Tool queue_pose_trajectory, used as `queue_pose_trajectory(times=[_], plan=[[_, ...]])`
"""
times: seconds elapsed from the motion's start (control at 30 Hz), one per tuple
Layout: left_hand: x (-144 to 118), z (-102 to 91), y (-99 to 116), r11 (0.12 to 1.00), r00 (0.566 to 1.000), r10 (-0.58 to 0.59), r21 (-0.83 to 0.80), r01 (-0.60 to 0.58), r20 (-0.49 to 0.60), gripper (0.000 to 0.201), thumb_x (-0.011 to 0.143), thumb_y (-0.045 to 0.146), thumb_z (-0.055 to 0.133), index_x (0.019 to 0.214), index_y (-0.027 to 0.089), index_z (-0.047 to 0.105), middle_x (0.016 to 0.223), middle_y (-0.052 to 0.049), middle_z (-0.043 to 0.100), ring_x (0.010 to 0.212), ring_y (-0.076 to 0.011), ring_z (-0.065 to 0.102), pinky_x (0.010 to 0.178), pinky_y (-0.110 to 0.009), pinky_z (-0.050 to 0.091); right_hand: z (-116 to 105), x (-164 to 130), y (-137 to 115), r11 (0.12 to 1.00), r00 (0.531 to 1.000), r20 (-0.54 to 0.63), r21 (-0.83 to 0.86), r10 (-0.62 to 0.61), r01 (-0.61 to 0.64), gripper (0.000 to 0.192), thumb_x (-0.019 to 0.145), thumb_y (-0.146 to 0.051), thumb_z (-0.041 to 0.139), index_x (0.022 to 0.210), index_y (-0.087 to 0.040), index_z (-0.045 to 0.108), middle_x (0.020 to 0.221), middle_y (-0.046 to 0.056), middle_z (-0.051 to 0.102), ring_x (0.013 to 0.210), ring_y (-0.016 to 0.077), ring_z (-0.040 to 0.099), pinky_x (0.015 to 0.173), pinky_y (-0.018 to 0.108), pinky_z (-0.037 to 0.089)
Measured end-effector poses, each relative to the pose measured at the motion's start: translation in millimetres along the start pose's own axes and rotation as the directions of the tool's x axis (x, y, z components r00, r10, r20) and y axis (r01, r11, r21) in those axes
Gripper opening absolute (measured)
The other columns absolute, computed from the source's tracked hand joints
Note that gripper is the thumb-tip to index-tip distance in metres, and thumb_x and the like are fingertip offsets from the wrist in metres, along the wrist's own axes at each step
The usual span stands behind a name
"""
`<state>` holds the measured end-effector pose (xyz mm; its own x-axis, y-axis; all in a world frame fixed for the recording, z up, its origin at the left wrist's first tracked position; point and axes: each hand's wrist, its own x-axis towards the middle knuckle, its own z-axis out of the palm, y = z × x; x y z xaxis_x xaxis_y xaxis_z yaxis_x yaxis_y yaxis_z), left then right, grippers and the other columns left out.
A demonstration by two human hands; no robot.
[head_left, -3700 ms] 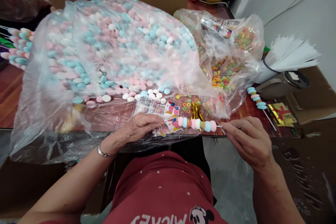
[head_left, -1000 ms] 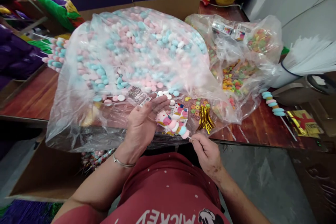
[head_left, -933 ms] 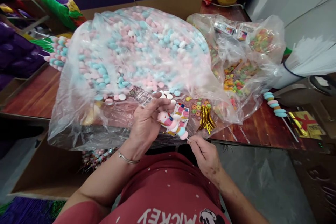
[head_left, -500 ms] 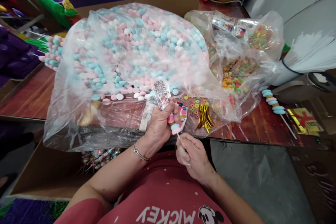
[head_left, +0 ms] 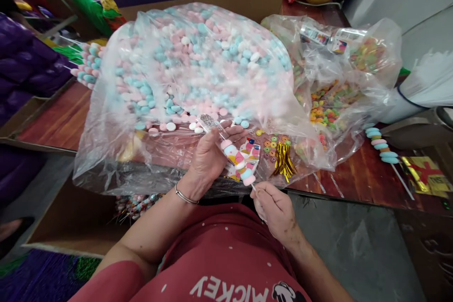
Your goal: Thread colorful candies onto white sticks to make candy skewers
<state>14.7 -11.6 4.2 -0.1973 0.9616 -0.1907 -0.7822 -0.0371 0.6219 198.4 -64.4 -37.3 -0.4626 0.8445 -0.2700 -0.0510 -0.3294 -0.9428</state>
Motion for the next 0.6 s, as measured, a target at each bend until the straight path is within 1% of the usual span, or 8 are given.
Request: queue_pose_trajectory(times=[0.07,0.17,0.23,0.3,0.37,0.47,0.53,0.6], plan=[[0,3.5,-1,1.000,0.999,0.003,0.003,-0.003,-0.037,0.045,0.061,0.036,0.085,0.094,0.014,0.063,0.073,-0.002,0.070,0.070,-0.0182,0.069,0.071,-0.032,0.056,3,2,3,0.996,0.999,0.010,0.077,0.045,-0.045,0.028,0.088,-0.042,0.053,0.075,-0.018,0.057,0.044,-0.010,0.035,0.039,0.0049,0.025,0.039,0.019,0.019],[-3,9.0,-6,1.000,0.998,-0.018,-0.003,0.018,-0.066,0.034,0.062,0.024,0.082,0.086,0.014,0.060,0.061,0.004,0.060,0.050,-0.0097,0.057,0.050,-0.022,0.046,12,6,4,0.972,0.993,0.009,0.204,0.114,-0.114,0.026,0.086,-0.041,0.056,0.073,-0.018,0.056,0.040,-0.011,0.031,0.036,0.0042,0.021,0.038,0.019,0.018],[-7,11.2,-13,0.999,0.997,-0.046,-0.025,0.044,-0.066,0.031,0.063,0.022,0.081,0.084,0.014,0.059,0.057,0.006,0.055,0.045,-0.0069,0.050,0.045,-0.020,0.040,18,8,4,0.957,0.990,-0.006,0.256,0.140,-0.134,0.025,0.084,-0.040,0.057,0.071,-0.019,0.054,0.039,-0.012,0.029,0.035,0.0040,0.019,0.037,0.018,0.018],[-12,11.8,-20,0.996,0.995,-0.075,-0.044,0.073,-0.062,0.033,0.064,0.023,0.081,0.086,0.014,0.058,0.055,0.007,0.051,0.044,-0.0059,0.046,0.045,-0.019,0.038,22,10,5,0.967,0.991,-0.057,0.233,0.120,-0.103,0.025,0.084,-0.040,0.056,0.071,-0.019,0.054,0.040,-0.012,0.030,0.035,0.0043,0.020,0.036,0.018,0.018],[-17,11.0,-29,0.994,0.993,-0.102,-0.048,0.100,-0.054,0.036,0.065,0.025,0.082,0.090,0.015,0.058,0.055,0.007,0.052,0.045,-0.0062,0.047,0.047,-0.020,0.039,23,11,5,0.991,0.990,-0.127,0.129,0.057,-0.040,0.025,0.085,-0.041,0.054,0.072,-0.019,0.054,0.042,-0.011,0.032,0.037,0.0050,0.024,0.036,0.018,0.019],[-26,9.6,-42,0.994,0.993,-0.107,-0.033,0.106,-0.045,0.038,0.066,0.028,0.083,0.091,0.015,0.057,0.058,0.006,0.055,0.050,-0.0080,0.053,0.052,-0.021,0.043,19,12,5,0.987,0.980,-0.180,-0.151,-0.088,0.061,0.026,0.089,-0.040,0.049,0.075,-0.019,0.055,0.047,-0.009,0.037,0.041,0.0065,0.032,0.040,0.018,0.026],[-32,10.3,-49,0.995,0.994,-0.100,-0.008,0.100,-0.042,0.038,0.066,0.029,0.083,0.091,0.015,0.057,0.060,0.005,0.057,0.055,-0.0098,0.057,0.057,-0.023,0.045,15,14,1,0.915,0.958,-0.181,-0.379,-0.223,0.141,0.023,0.090,-0.036,0.048,0.078,-0.019,0.057,0.052,-0.007,0.042,0.045,0.0071,0.037,0.044,0.019,0.031],[-35,12.0,-51,0.995,0.994,-0.104,0.010,0.104,-0.024,0.040,0.065,0.031,0.084,0.091,0.016,0.058,0.060,0.005,0.058,0.060,-0.0124,0.062,0.063,-0.026,0.048,13,15,-4,0.809,0.924,-0.154,-0.548,-0.350,0.215,0.020,0.090,-0.032,0.047,0.080,-0.019,0.059,0.055,-0.005,0.047,0.047,0.0075,0.040,0.047,0.020,0.034]])
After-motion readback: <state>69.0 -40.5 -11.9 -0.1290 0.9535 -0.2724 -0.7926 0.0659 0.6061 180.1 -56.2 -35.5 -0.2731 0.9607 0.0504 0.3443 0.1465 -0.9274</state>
